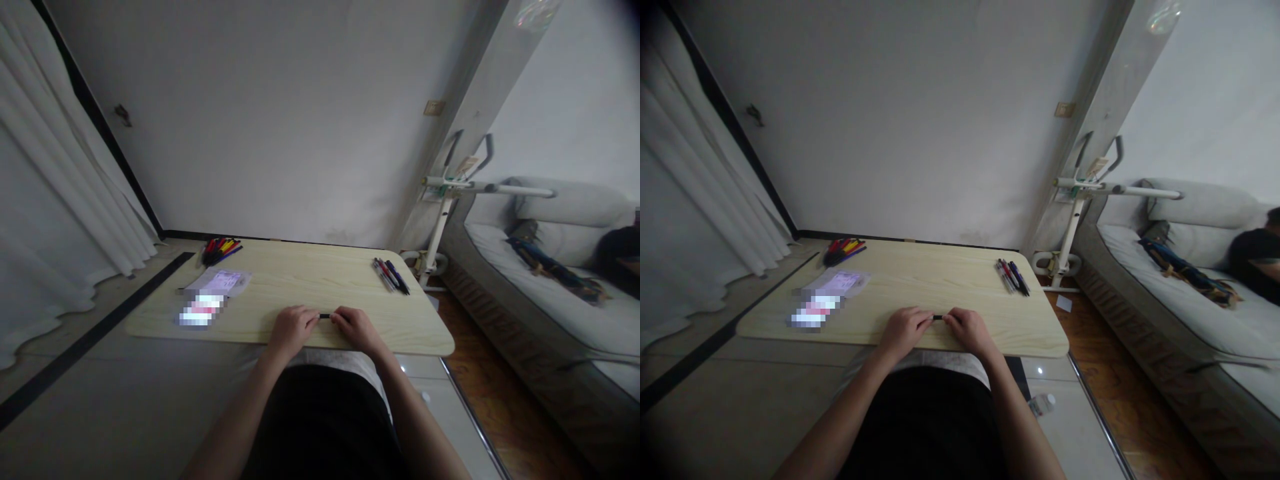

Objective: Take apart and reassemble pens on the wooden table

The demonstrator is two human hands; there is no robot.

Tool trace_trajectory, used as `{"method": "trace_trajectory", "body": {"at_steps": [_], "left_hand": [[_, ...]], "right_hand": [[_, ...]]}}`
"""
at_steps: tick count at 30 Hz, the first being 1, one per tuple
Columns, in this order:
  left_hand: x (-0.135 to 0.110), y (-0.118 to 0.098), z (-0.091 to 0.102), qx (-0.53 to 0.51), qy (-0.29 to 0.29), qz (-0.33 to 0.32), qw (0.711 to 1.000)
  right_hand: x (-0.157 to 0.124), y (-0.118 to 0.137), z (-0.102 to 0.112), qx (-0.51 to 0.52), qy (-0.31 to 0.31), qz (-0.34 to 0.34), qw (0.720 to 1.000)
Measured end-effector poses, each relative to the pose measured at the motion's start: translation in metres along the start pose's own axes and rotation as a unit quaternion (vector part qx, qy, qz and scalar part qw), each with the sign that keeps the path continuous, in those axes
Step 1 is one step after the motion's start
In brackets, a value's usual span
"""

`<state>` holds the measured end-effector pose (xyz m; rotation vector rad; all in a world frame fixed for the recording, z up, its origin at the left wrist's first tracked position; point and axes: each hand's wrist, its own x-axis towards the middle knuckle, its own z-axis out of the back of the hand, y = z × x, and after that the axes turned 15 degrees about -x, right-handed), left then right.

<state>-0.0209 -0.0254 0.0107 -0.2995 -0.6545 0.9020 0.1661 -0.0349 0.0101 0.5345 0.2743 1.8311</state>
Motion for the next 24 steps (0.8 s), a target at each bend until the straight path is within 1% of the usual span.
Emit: {"method": "trace_trajectory", "body": {"at_steps": [8, 14, 19, 24], "left_hand": [[0.0005, 0.0004, -0.0032, -0.012, -0.016, 0.009, 1.0], [0.0009, -0.0002, -0.0014, -0.008, -0.01, 0.007, 1.0], [0.0006, 0.0009, -0.0012, -0.014, -0.011, 0.002, 1.0], [0.0, 0.0027, -0.0032, -0.013, -0.019, -0.003, 1.0]], "right_hand": [[-0.0012, -0.0013, -0.0018, 0.051, -0.024, 0.011, 0.998], [-0.0009, -0.0018, -0.0029, 0.073, -0.03, 0.02, 0.997], [0.0009, -0.0056, -0.0061, 0.063, -0.03, 0.027, 0.997], [0.0006, -0.005, -0.0048, 0.048, -0.032, 0.031, 0.998]]}}
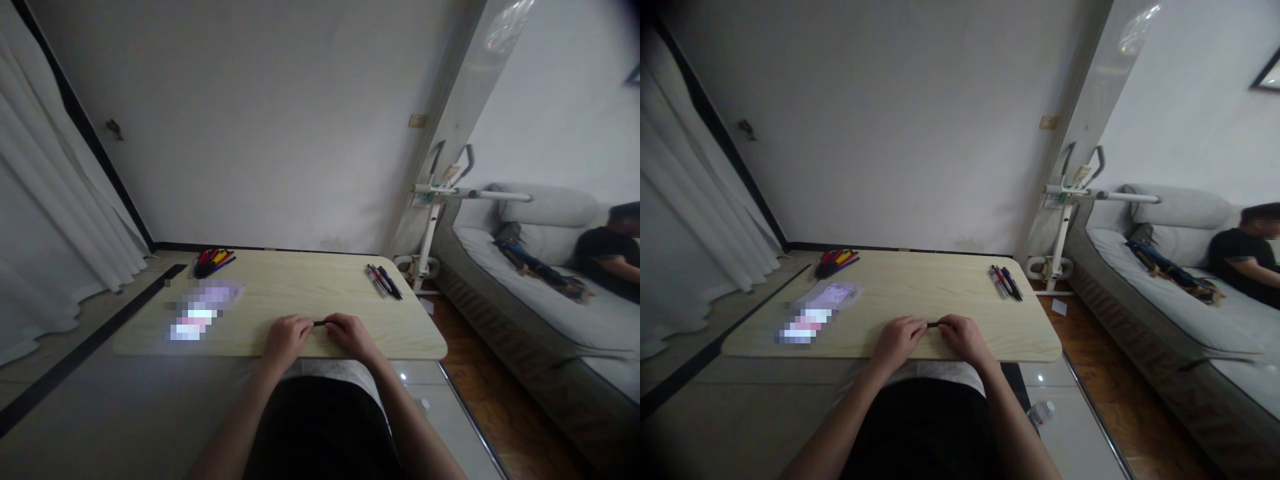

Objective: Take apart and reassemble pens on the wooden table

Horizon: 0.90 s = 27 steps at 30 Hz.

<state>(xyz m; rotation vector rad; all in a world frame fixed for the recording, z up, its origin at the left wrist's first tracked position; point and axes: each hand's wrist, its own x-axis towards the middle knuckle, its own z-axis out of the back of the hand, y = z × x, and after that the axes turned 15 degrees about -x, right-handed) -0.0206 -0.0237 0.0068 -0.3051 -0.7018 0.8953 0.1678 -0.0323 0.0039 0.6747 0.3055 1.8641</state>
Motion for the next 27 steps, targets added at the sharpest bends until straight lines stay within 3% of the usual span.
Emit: {"method": "trace_trajectory", "body": {"at_steps": [16, 27], "left_hand": [[0.0016, -0.0016, 0.0035, -0.013, 0.014, 0.0, 1.0], [0.0017, -0.0027, 0.0023, -0.032, -0.007, -0.008, 0.999]], "right_hand": [[0.0, 0.0065, 0.0027, -0.078, 0.004, -0.007, 0.997], [-0.0012, 0.0065, 0.0022, -0.024, -0.007, 0.01, 1.0]]}}
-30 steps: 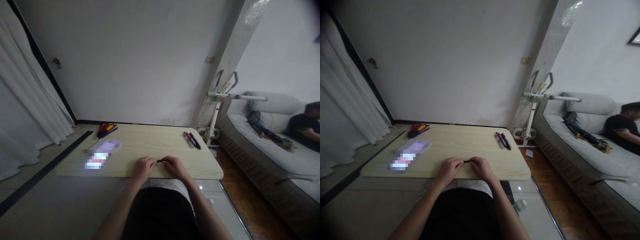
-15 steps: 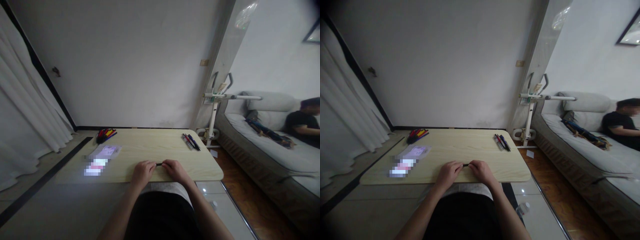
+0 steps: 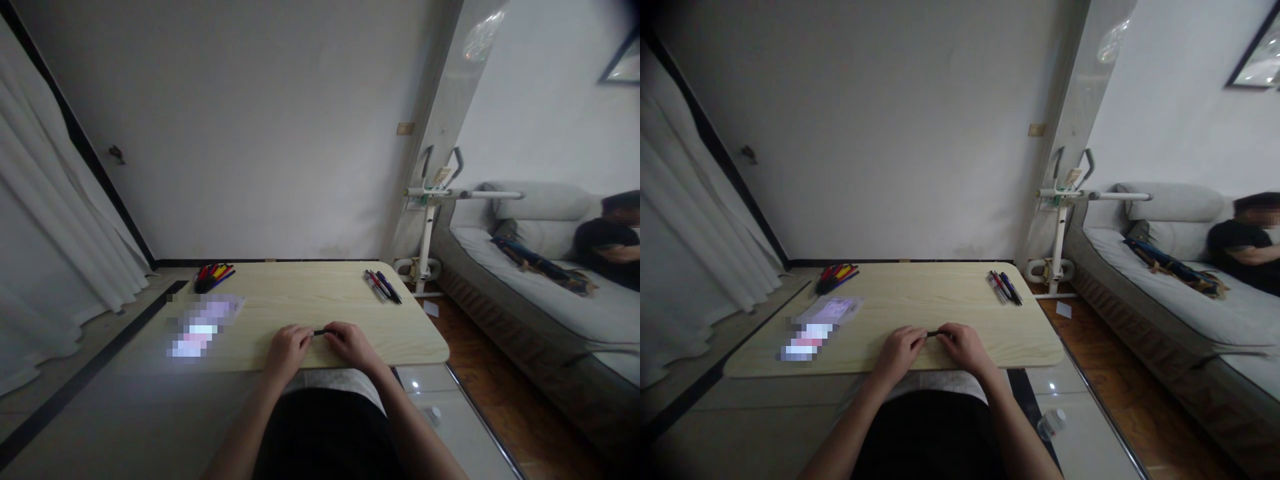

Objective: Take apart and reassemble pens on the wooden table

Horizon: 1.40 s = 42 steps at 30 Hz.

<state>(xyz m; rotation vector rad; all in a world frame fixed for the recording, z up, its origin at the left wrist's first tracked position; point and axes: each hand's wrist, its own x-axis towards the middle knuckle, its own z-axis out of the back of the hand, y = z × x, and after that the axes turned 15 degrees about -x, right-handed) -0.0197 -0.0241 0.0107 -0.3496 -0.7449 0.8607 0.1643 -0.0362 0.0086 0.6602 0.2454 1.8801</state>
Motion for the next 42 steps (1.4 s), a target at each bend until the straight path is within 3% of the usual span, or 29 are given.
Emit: {"method": "trace_trajectory", "body": {"at_steps": [7, 20, 26, 33, 42], "left_hand": [[0.001, -0.002, 0.002, -0.02, -0.028, -0.004, 0.999], [0.001, 0.022, -0.002, -0.097, -0.069, 0.022, 0.993], [0.0, 0.027, -0.009, -0.067, -0.05, 0.015, 0.996], [0.0, 0.029, -0.011, -0.054, -0.054, 0.011, 0.997], [-0.001, 0.027, -0.012, -0.056, -0.066, 0.003, 0.996]], "right_hand": [[0.001, 0.003, 0.003, 0.003, -0.012, -0.033, 0.999], [0.003, 0.0, 0.001, 0.07, -0.018, -0.104, 0.992], [0.004, -0.008, -0.006, 0.09, -0.075, -0.082, 0.99], [0.003, -0.015, -0.014, 0.065, -0.061, -0.059, 0.994], [0.0, -0.003, -0.003, 0.028, -0.028, -0.01, 0.999]]}}
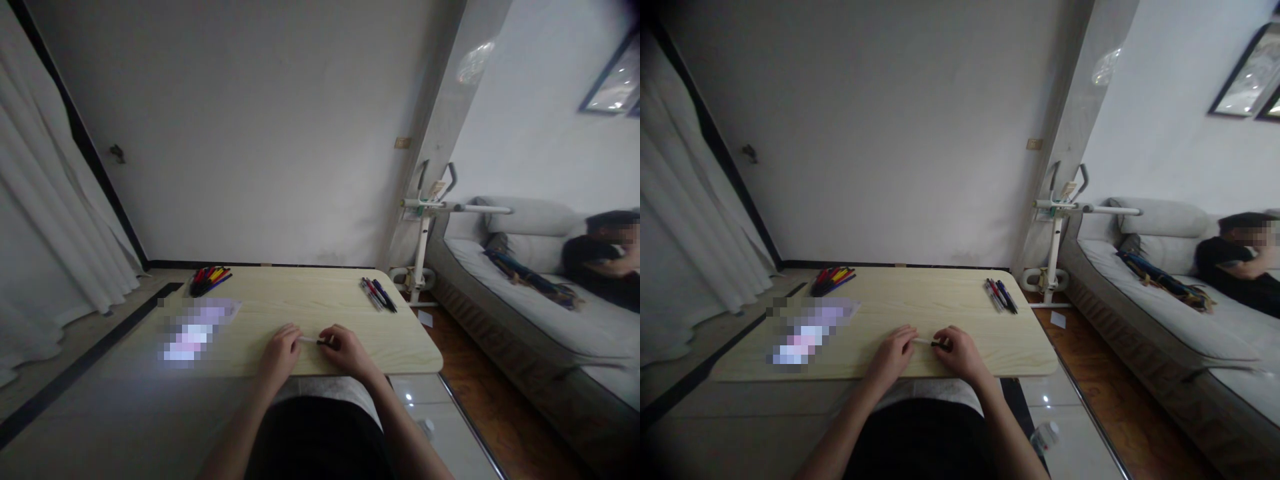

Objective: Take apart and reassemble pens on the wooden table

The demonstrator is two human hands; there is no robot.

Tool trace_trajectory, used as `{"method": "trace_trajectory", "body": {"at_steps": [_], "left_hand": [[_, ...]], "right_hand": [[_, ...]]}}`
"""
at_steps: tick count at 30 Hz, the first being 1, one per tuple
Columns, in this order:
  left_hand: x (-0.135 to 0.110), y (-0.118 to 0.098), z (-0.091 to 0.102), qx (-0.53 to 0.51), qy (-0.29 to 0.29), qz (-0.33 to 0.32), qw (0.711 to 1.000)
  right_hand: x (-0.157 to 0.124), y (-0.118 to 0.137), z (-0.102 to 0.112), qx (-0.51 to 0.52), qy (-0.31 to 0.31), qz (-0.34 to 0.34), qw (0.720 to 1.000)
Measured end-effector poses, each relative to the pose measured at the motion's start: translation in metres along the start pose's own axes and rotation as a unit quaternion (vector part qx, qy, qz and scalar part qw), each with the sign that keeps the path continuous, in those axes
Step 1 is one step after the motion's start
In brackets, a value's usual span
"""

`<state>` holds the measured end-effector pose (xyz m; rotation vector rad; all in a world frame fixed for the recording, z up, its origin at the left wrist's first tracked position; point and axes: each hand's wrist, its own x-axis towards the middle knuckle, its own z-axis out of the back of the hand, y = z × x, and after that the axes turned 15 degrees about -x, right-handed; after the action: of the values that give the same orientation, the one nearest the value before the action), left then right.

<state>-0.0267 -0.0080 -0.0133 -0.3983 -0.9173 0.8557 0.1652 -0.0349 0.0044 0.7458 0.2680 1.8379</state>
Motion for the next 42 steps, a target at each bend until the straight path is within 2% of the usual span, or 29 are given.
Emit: {"method": "trace_trajectory", "body": {"at_steps": [9, 16, 22, 30, 42], "left_hand": [[0.0, 0.001, 0.0, 0.017, -0.002, -0.006, 1.0], [0.0, -0.004, -0.005, 0.151, -0.052, 0.02, 0.987], [-0.002, -0.005, -0.006, 0.183, -0.02, 0.036, 0.982], [-0.002, -0.006, -0.003, 0.2, 0.006, 0.03, 0.979], [-0.004, -0.004, -0.002, 0.209, 0.016, 0.027, 0.977]], "right_hand": [[0.0, 0.005, 0.0, -0.053, 0.023, 0.024, 0.998], [0.0, 0.006, -0.004, -0.109, -0.002, 0.015, 0.994], [0.0, 0.011, -0.002, -0.166, 0.005, -0.008, 0.986], [0.0, 0.01, -0.003, -0.222, 0.003, 0.009, 0.975], [0.002, 0.01, -0.004, -0.23, -0.007, -0.008, 0.973]]}}
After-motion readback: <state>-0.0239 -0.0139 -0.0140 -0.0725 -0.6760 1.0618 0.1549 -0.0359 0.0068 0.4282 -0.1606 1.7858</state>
